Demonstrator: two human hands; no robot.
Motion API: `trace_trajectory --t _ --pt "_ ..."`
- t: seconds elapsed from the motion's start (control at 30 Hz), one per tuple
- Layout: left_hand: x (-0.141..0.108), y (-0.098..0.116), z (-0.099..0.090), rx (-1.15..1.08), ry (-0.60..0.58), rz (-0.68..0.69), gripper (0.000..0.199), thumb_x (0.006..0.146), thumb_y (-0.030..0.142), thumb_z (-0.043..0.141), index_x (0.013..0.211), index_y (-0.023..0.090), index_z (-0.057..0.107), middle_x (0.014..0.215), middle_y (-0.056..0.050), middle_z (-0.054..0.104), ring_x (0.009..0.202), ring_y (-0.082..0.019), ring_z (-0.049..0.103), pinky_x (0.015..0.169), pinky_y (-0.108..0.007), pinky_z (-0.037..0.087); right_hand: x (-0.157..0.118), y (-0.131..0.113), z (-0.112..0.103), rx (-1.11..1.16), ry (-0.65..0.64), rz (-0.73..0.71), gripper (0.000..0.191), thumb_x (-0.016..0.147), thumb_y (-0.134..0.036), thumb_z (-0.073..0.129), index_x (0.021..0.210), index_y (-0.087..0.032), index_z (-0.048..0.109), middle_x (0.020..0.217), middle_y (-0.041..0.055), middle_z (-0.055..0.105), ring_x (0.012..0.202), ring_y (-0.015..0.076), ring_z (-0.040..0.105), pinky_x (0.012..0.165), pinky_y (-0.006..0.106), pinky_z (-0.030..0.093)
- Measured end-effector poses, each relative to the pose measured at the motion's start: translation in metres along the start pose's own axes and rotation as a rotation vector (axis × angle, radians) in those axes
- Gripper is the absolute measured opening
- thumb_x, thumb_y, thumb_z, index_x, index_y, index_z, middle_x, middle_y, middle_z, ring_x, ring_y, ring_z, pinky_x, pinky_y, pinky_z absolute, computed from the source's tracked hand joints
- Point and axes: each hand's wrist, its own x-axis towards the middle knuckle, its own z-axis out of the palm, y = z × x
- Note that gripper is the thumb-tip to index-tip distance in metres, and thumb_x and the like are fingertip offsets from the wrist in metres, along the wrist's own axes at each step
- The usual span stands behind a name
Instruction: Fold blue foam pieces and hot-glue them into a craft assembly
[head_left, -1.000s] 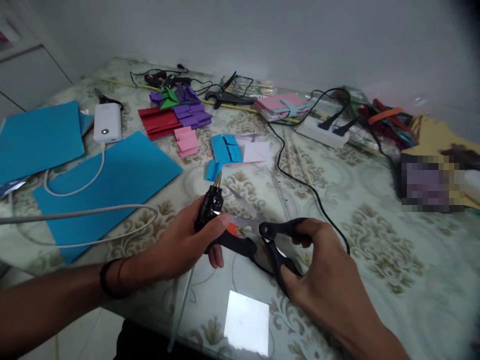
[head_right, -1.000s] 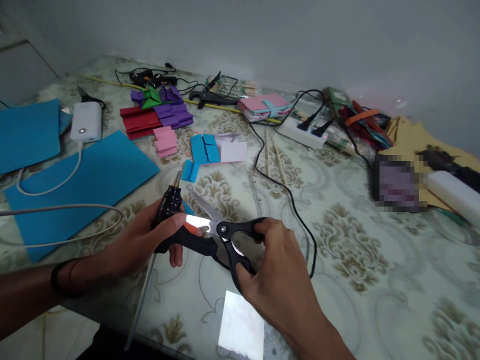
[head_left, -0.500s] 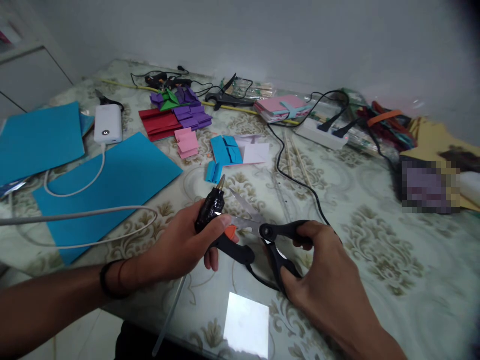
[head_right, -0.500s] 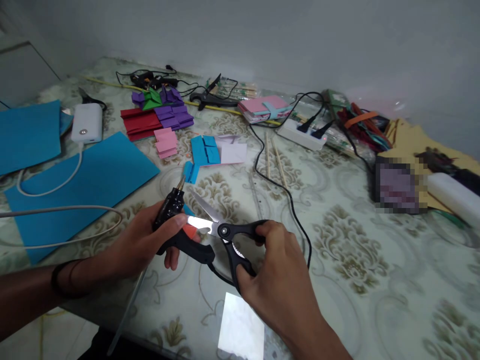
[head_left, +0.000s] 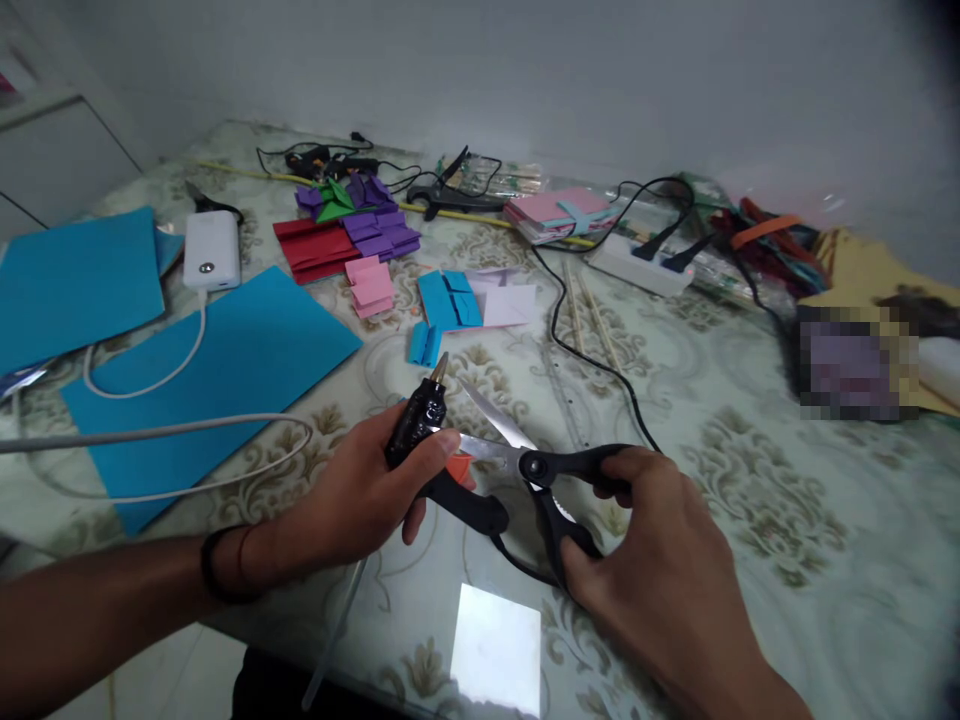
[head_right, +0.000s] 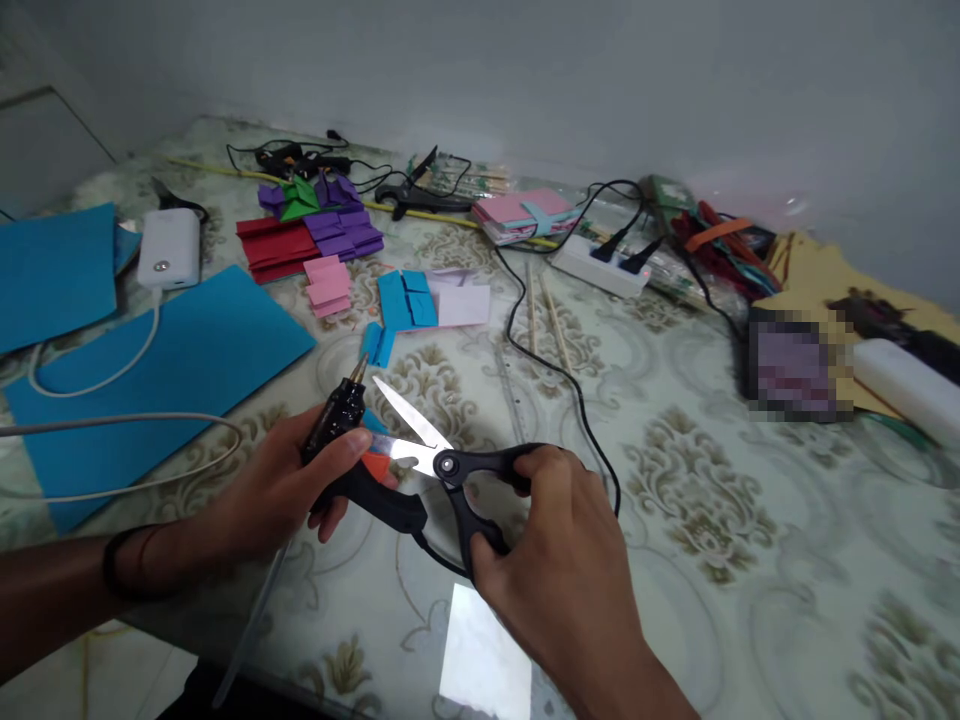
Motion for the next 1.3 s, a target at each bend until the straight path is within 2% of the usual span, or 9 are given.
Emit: trace_trajectory --t 0.1,0.33,0.87,1.0,1.13,1.3 --pt "-0.001 -0.002 -0.001 0.050 0.008 -0.014 0.046 0.099 0.064 0.055 0.089 0.019 0.056 0.054 0.005 0.057 0.037 -0.009 0.051 0.037 -0.018 0.034 0.000 -0.002 -0.001 -0.031 0.021 0.009 0.037 0.067 -0.025 0.056 0.102 -0.022 0.046 0.083 0.0078 0.059 0.069 0.0264 0.055 0.060 0.035 0.046" --pt "-0.002 0.001 -0.001 0.088 0.037 -0.035 0.048 0.098 0.067 0.055 0.083 0.021 0.053 0.045 0.007 0.048 0.037 -0.010 0.045 0.036 -0.019 0.030 0.000 -0.002 -0.003 -0.044 0.029 -0.003 0.036 0.069 -0.025 0.056 0.103 -0.022 0.045 0.083 0.0072 0.058 0.069 0.0256 0.054 0.060 0.035 0.044" --pt "0.000 0.004 -0.002 0.031 0.018 -0.064 0.049 0.098 0.065 0.056 0.080 0.019 0.056 0.043 0.007 0.045 0.034 -0.008 0.041 0.035 -0.020 0.027 0.001 -0.007 -0.002 -0.063 0.045 0.004 0.031 0.077 -0.025 0.060 0.103 -0.024 0.044 0.091 0.0098 0.061 0.076 0.0285 0.057 0.065 0.038 0.045" --pt "0.001 -0.001 -0.003 0.044 0.008 -0.004 0.048 0.099 0.065 0.056 0.085 0.019 0.056 0.049 0.006 0.050 0.036 -0.009 0.046 0.037 -0.019 0.032 0.000 -0.001 0.001 -0.010 0.027 0.012 0.036 0.072 -0.026 0.059 0.104 -0.023 0.045 0.090 0.0091 0.060 0.075 0.0284 0.056 0.065 0.038 0.045" --pt "0.002 -0.003 -0.003 -0.017 -0.013 0.014 0.043 0.099 0.061 0.059 0.101 0.019 0.057 0.063 0.004 0.061 0.039 -0.010 0.055 0.038 -0.020 0.038 0.000 0.005 0.001 0.027 -0.006 0.043 0.039 0.067 -0.026 0.060 0.103 -0.024 0.045 0.091 0.0079 0.059 0.077 0.0282 0.056 0.066 0.038 0.045" --pt "0.001 0.000 -0.003 -0.156 -0.111 0.027 0.037 0.102 0.050 0.061 0.119 0.019 0.052 0.087 -0.004 0.075 0.051 -0.014 0.069 0.050 -0.024 0.053 0.001 0.010 -0.002 0.038 -0.025 0.044 0.040 0.067 -0.025 0.061 0.103 -0.025 0.045 0.094 0.0082 0.060 0.080 0.0290 0.057 0.069 0.039 0.045"
